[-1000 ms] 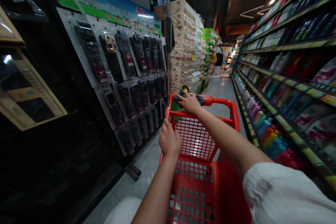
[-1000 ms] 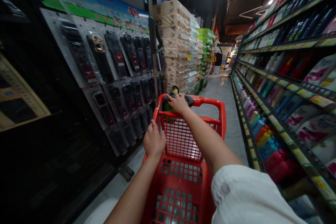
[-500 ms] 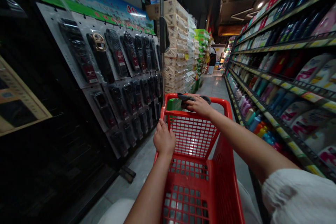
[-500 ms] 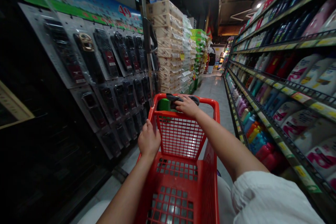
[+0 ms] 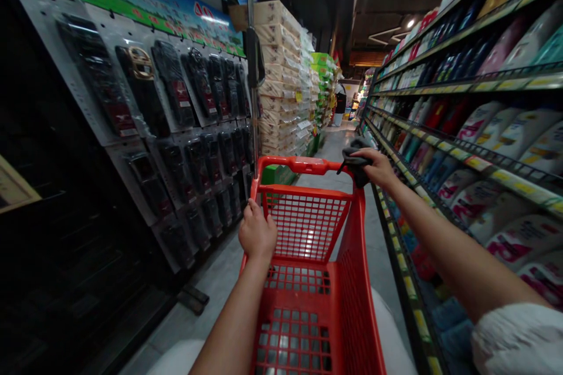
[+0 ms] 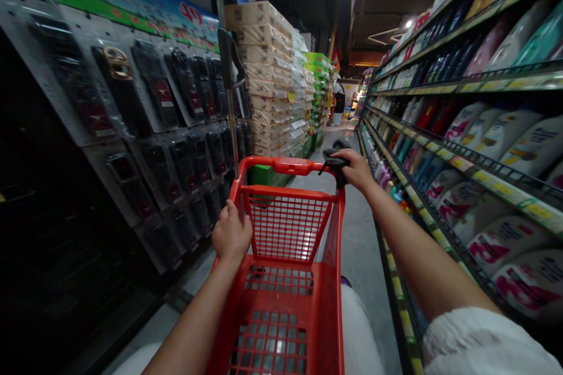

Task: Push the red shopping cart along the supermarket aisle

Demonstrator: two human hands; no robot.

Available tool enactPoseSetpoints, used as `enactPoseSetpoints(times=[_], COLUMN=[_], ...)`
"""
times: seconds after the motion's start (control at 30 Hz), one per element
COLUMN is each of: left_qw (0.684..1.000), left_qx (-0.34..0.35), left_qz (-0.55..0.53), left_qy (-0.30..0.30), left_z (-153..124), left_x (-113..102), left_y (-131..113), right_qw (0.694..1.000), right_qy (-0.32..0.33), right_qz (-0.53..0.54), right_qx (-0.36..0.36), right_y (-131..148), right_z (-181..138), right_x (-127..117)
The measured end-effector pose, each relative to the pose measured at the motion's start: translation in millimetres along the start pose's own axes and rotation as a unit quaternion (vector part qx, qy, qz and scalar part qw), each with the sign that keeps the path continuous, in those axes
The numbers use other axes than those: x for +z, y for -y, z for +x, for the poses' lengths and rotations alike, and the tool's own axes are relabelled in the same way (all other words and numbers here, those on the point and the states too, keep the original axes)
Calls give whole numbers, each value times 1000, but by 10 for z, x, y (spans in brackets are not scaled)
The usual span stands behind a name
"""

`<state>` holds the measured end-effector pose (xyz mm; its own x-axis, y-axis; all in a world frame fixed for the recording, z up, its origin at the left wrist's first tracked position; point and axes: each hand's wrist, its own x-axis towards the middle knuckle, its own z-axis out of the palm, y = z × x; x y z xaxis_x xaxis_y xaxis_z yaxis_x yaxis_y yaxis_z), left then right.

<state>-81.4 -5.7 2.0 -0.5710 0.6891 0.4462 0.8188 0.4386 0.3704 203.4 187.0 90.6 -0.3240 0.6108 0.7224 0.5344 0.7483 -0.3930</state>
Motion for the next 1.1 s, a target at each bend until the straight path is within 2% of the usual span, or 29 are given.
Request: enactPoseSetpoints(times=[0.1, 0.2, 0.27, 0.33, 0.47, 0.6, 0.7, 0.87, 0.97, 1.1], left_qw=[1000, 1000, 1000, 1000, 1000, 1000, 1000, 1000, 1000, 1000], left_qx=[1, 2, 1, 0, -5, -7, -6, -7, -13, -15], left_qz=[1, 3, 6, 9, 10, 13, 18, 18, 16, 8], left_qy=[3, 4, 4, 8, 14, 14, 17, 21, 21, 21], left_z=[5, 9, 12, 15, 19, 23, 27, 33, 33, 32], left_x=[-11, -19, -20, -20, -29, -47, -63, -95, -106, -104], left_y=[-3, -2, -1, 0, 0, -5, -9, -15, -19, -19], right_qw=[991, 980, 976, 983, 989, 963, 958, 971, 968, 952], right_qy=[-41, 6, 54, 64, 31, 23, 27, 31, 60, 154], right_qz=[108, 140, 111, 50, -106, -221, -223, -179, -195, -235], right_qx=[62, 140, 179, 163, 97, 153, 176, 156, 148, 121], right_y=[66, 40, -34, -105, -116, -29, -22, 8, 196, 553], right_z=[33, 44, 22, -41, -276, -423, -363, -324, -560, -1068], right_x=[-235, -326, -260, -110, 252, 438, 455, 396, 345, 283])
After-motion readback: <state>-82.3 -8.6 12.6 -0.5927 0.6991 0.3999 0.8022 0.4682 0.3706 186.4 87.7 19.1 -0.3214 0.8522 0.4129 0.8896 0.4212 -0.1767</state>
